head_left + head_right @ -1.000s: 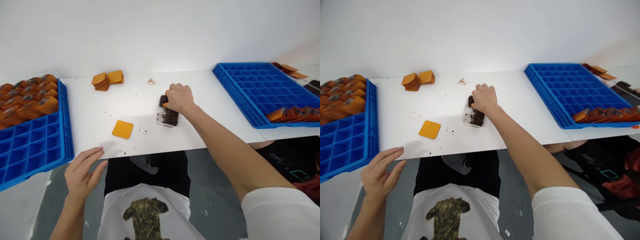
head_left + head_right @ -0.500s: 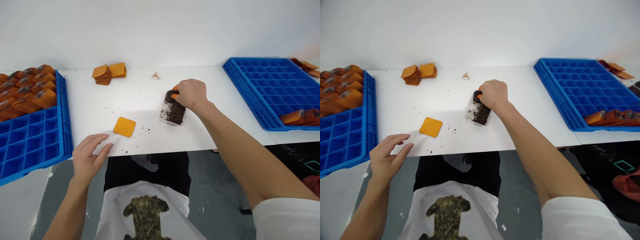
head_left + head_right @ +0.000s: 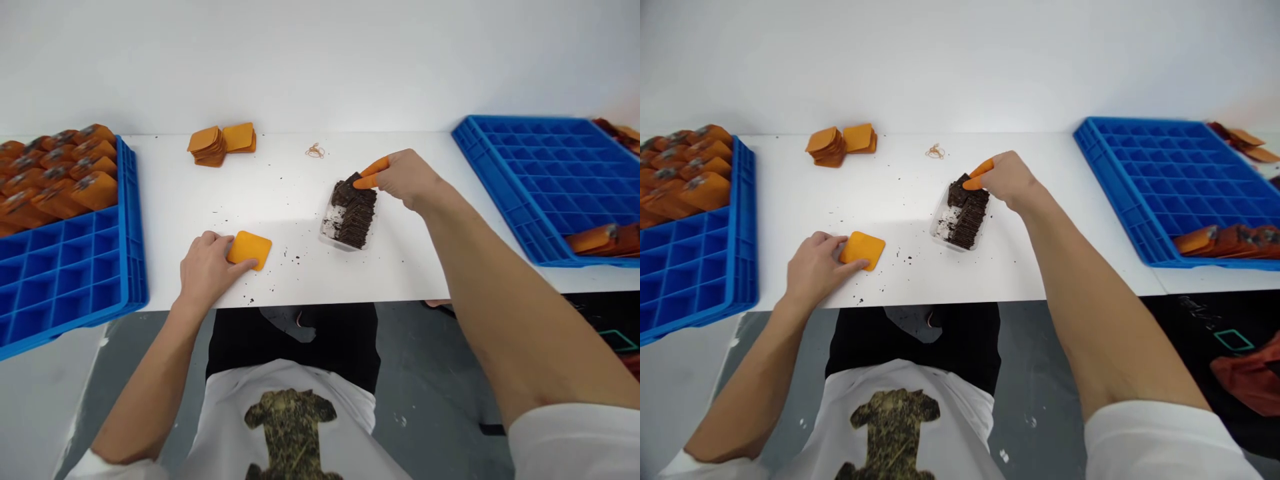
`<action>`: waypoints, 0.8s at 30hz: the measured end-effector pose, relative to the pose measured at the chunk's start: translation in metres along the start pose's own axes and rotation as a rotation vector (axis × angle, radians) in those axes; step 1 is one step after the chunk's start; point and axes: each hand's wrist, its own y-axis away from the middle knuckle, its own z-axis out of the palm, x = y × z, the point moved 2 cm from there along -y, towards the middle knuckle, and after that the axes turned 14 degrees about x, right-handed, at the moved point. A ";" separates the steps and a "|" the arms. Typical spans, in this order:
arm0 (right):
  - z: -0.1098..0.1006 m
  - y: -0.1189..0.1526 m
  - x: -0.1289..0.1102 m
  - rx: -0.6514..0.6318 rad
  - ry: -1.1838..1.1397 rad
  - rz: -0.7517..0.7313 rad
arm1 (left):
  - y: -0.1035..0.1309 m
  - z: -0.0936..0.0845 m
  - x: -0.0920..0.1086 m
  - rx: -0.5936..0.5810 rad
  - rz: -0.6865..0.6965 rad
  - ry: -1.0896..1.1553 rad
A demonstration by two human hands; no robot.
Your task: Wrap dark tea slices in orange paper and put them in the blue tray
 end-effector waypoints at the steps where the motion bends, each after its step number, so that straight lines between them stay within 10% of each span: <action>1: -0.004 -0.002 0.005 0.011 -0.037 0.050 | -0.001 0.001 0.002 -0.019 -0.014 -0.003; 16: -0.019 0.018 0.071 -0.074 -0.521 0.490 | -0.004 0.006 0.006 0.121 -0.141 0.237; 24: -0.044 0.054 0.065 -0.046 -0.816 0.385 | 0.008 -0.007 -0.001 0.026 -0.569 1.161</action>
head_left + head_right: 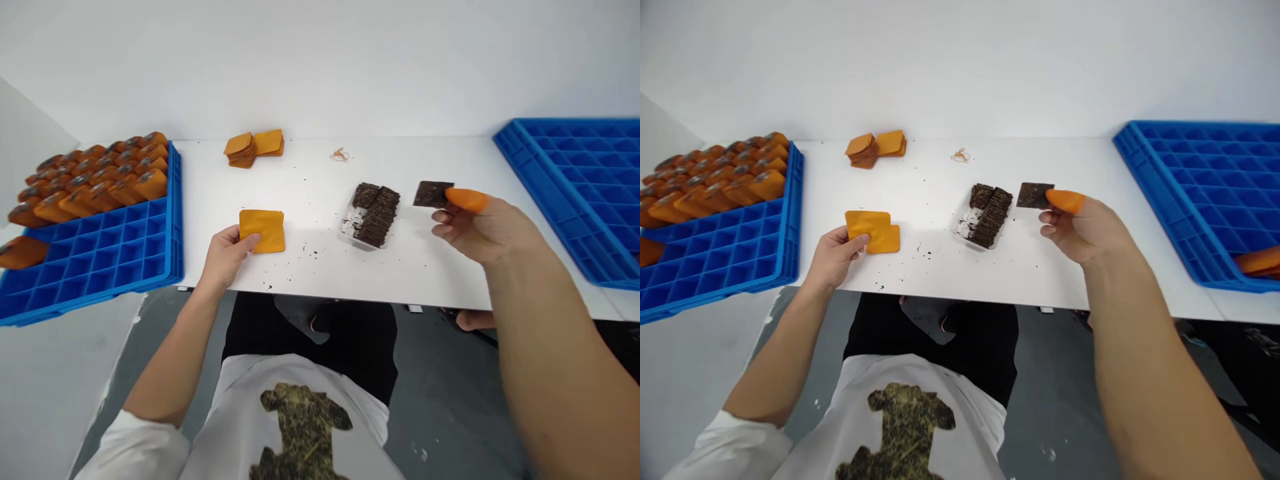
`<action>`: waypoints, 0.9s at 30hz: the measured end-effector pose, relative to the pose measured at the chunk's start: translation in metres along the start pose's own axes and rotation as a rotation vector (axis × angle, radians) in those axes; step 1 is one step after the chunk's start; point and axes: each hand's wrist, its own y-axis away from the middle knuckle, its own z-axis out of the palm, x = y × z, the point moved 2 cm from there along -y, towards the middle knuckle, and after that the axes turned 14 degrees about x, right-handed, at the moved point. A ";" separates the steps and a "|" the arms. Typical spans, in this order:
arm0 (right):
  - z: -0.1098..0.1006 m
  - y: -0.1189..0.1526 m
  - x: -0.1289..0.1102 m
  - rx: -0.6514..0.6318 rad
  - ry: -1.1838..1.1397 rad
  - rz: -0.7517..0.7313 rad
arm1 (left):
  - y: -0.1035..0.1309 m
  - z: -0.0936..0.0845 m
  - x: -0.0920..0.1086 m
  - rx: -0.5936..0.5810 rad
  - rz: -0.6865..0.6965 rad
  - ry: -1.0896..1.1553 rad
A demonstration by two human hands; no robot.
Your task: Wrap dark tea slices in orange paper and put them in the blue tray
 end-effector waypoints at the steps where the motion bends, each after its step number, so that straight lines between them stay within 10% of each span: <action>1: 0.001 0.013 0.003 -0.026 -0.032 -0.016 | 0.006 -0.001 0.001 0.005 -0.059 0.080; 6: 0.039 0.108 0.052 -0.303 -0.100 0.025 | 0.058 0.014 -0.001 -0.098 -0.315 0.361; 10: 0.084 0.176 0.091 -0.697 -0.371 0.143 | 0.097 0.029 -0.015 -0.097 -0.235 0.400; 20: 0.084 0.195 0.101 -0.690 -0.378 0.230 | 0.104 -0.032 0.016 -0.250 0.541 -0.108; 27: 0.081 0.207 0.094 -0.645 -0.282 0.093 | 0.104 -0.040 0.014 -0.208 0.528 -0.121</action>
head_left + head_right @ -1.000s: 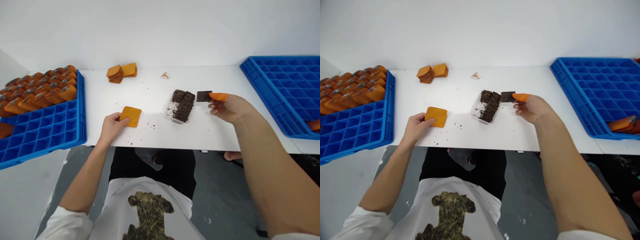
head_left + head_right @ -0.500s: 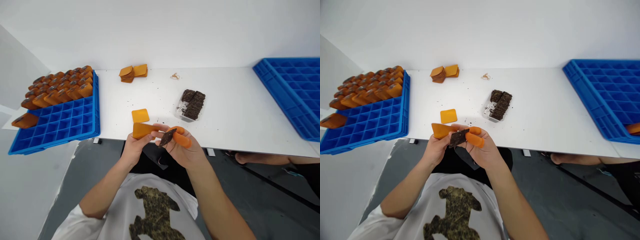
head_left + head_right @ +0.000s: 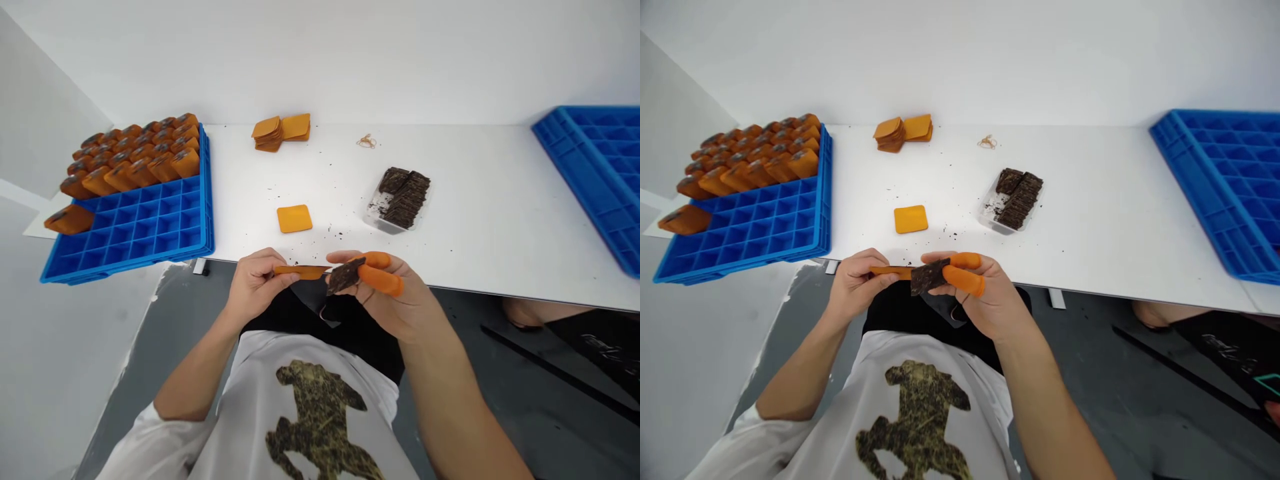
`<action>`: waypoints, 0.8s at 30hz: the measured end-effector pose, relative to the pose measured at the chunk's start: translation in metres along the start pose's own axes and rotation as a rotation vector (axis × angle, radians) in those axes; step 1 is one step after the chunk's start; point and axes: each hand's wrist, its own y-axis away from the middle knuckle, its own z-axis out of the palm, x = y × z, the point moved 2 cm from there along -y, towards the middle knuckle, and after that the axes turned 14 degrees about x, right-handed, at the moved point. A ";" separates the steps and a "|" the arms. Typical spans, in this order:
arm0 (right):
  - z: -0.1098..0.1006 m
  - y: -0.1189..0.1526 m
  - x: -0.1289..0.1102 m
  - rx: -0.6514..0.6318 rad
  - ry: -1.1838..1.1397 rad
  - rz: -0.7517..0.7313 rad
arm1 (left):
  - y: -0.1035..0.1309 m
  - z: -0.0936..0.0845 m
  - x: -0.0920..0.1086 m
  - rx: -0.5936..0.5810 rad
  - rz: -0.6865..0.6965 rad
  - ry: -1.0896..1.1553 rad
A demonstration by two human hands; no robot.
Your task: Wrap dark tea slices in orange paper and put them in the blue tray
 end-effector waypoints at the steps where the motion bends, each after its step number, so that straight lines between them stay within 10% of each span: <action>1: 0.000 0.003 -0.004 0.037 0.024 -0.066 | 0.001 0.002 -0.002 0.006 -0.009 0.013; 10: 0.022 0.046 -0.045 0.109 0.541 -0.714 | 0.004 0.014 -0.002 0.083 -0.034 0.082; 24: 0.037 0.044 -0.027 0.077 1.414 -1.428 | 0.008 0.010 0.005 0.100 0.267 -0.207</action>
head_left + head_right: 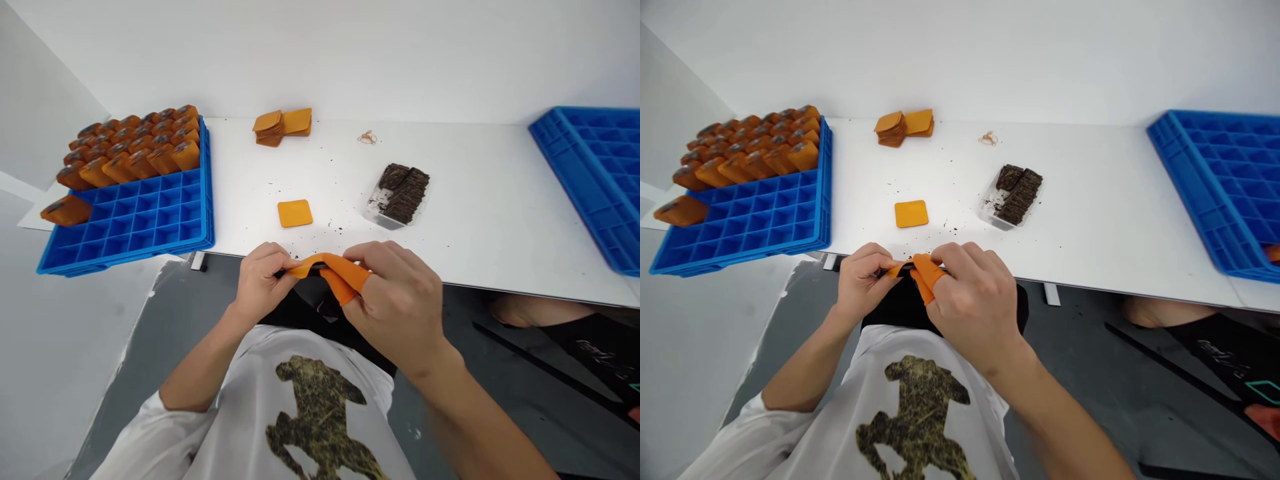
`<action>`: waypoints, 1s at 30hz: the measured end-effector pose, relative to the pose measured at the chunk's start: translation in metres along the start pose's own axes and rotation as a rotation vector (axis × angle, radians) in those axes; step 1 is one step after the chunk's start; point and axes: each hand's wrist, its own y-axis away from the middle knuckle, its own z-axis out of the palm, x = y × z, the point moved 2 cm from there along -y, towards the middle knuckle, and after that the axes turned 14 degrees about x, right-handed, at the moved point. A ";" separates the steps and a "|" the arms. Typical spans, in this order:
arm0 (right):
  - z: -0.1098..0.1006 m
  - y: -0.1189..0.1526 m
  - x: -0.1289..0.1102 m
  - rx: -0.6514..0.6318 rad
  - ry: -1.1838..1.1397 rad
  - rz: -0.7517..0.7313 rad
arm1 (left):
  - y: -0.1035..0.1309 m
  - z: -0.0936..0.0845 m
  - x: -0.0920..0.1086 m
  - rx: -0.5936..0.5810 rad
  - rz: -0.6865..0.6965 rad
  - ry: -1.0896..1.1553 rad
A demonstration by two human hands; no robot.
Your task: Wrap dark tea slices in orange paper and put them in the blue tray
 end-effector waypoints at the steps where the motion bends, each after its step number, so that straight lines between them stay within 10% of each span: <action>1: 0.002 0.001 -0.001 -0.017 0.004 -0.020 | 0.001 0.000 0.000 -0.012 0.014 0.002; 13: 0.007 0.013 0.025 -0.095 -0.394 0.320 | 0.001 -0.002 0.001 -0.035 -0.127 0.312; 30: 0.007 0.008 0.014 -0.094 -0.297 0.211 | -0.014 -0.024 0.008 -0.028 0.127 0.213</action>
